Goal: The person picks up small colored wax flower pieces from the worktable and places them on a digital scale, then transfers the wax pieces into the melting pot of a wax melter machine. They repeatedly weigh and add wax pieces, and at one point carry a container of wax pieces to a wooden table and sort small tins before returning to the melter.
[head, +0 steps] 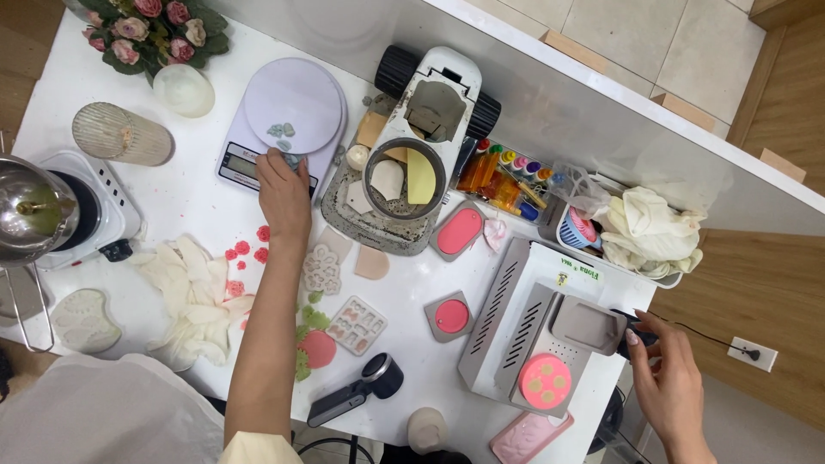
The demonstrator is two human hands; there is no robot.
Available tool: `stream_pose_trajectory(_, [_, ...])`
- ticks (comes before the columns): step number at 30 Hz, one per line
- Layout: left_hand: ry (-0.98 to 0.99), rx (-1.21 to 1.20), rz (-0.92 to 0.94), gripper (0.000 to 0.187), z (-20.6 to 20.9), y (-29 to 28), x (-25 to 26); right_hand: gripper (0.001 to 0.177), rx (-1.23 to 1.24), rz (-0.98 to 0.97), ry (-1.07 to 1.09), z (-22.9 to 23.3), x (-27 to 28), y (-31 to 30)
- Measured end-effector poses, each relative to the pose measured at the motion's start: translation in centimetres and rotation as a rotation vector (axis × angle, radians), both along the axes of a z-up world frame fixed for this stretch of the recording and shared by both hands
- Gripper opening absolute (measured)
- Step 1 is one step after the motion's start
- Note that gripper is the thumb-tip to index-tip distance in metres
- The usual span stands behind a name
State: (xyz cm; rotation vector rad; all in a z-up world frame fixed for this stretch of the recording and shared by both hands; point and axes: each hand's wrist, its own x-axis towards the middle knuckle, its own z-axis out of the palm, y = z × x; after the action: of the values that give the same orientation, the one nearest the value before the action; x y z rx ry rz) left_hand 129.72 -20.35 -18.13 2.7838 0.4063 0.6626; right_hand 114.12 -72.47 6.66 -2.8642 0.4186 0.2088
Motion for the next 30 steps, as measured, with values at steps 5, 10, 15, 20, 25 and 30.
stream_pose_trajectory(5, [0.056, 0.030, 0.010, 0.036, -0.3, -0.2, 0.4, 0.040, 0.020, -0.017, 0.017, 0.3, -0.7, -0.2])
stream_pose_trajectory(10, [0.069, 0.096, 0.018, 0.024, -1.1, 0.0, 0.1, 0.037, 0.050, 0.014, -0.035, 0.3, -1.5, -0.7])
stream_pose_trajectory(15, [0.078, 0.116, 0.004, 0.024, -0.9, 0.5, 0.1, 0.032, 0.065, 0.005, -0.007, 0.5, -2.0, -0.6])
stream_pose_trajectory(20, [0.025, -0.036, -0.021, 0.019, -0.3, 1.6, -0.1, 0.029, 0.086, -0.006, -0.005, 1.0, -2.7, -1.4])
stream_pose_trajectory(25, [-0.210, -0.611, 0.133, 0.009, -1.6, 2.4, -1.7, 0.026, 0.131, -0.045, -0.023, 0.9, -3.1, -2.2])
stream_pose_trajectory(30, [-0.264, -2.470, -0.039, 0.015, 11.2, -4.2, -7.5, 0.024, 0.261, -0.062, -0.043, 0.5, -3.3, -2.3])
